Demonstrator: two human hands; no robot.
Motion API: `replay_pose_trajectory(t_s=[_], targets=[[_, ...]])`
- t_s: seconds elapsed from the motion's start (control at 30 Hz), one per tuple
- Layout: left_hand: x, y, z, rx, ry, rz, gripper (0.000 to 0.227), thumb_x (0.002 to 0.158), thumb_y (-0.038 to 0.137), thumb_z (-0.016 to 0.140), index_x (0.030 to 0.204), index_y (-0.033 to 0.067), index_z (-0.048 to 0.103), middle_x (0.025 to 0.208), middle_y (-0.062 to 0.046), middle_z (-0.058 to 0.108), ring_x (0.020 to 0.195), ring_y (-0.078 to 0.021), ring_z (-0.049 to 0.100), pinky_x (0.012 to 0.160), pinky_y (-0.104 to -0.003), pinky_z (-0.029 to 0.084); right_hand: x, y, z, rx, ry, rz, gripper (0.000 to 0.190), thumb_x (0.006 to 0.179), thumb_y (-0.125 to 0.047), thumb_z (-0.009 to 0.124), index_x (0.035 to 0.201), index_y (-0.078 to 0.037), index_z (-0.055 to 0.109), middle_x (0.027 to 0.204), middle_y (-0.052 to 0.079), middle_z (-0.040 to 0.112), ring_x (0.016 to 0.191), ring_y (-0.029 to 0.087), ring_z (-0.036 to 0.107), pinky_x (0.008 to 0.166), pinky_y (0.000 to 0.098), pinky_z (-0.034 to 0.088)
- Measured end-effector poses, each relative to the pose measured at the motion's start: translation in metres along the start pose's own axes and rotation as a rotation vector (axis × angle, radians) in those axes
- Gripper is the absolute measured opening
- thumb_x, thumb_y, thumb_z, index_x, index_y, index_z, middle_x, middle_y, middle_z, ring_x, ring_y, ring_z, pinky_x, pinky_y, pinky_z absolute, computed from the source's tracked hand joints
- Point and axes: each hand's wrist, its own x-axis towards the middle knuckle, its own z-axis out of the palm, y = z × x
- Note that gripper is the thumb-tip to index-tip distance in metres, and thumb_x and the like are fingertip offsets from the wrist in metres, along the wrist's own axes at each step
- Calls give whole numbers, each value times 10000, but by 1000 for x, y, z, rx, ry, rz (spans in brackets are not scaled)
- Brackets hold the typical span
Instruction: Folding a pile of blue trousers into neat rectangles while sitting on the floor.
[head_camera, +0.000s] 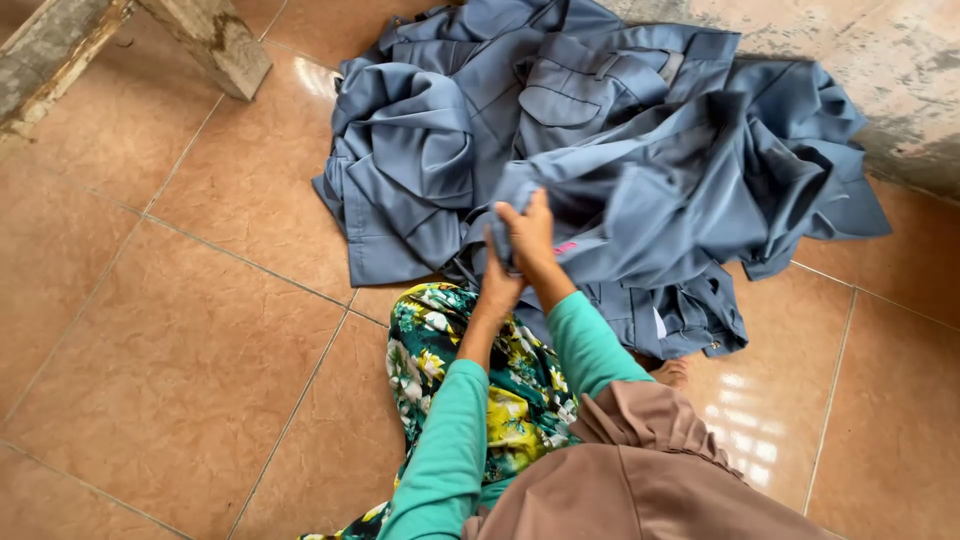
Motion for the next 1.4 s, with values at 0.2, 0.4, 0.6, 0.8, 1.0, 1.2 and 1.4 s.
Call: replay_pose_trajectory(t_s=[0.2,0.4,0.6,0.8,1.0,1.2,1.4], targets=[[90,-107,-115,-108,745,89,332,832,208,856,1133,203,713,1087,-87,753,1099,-250,696,949,-413,537,-56,-76,79,121,-593,16,657,900,-28,783,1494,-49,505,1463,337,498,1272,439,588,942,472,589],[42,-75,-228,542,994,-197,778,881,417,787,1539,305,387,1381,-115,551,1268,-388,587,1059,-561,491,-30,-159,-35,-429,-209,-600,290,997,-80,722,1256,-210,731,1208,38,709,1092,229,654,926,355,539],[70,-46,-185,579,658,392,130,989,227,625,1051,257,735,975,8,740,969,-250,712,876,-383,546,31,-71,-151,-420,14,-173,428,1050,-234,744,1418,-195,528,1099,116,597,896,196,623,613,312,610],[64,-13,-146,656,406,-62,533,1037,336,499,1542,217,381,1563,-223,395,1182,-484,644,984,-585,540,18,-53,-118,-45,-140,71,328,1010,-154,696,1319,-223,610,1003,-10,597,808,79,642,623,224,595],[102,-86,-184,607,387,-110,402,925,586,622,1140,269,745,1110,-77,694,1039,-325,726,884,-452,583,29,-78,-52,-268,-350,-152,335,907,-50,696,1214,-164,770,1080,67,653,1001,136,608,892,323,558],[-6,62,-240,-394,494,330,183,927,215,745,1058,87,748,996,-35,682,827,-99,679,736,-241,629,-6,-182,25,-464,-437,-754,469,905,111,668,1309,-112,750,1192,179,569,1087,340,610,982,444,490],[-92,33,-263,-832,693,232,256,952,270,706,1163,127,680,1205,-13,558,1121,-185,574,999,-371,509,-129,-207,119,-364,-783,-784,461,902,108,642,1259,-164,750,1182,154,417,899,291,580,918,473,507]])
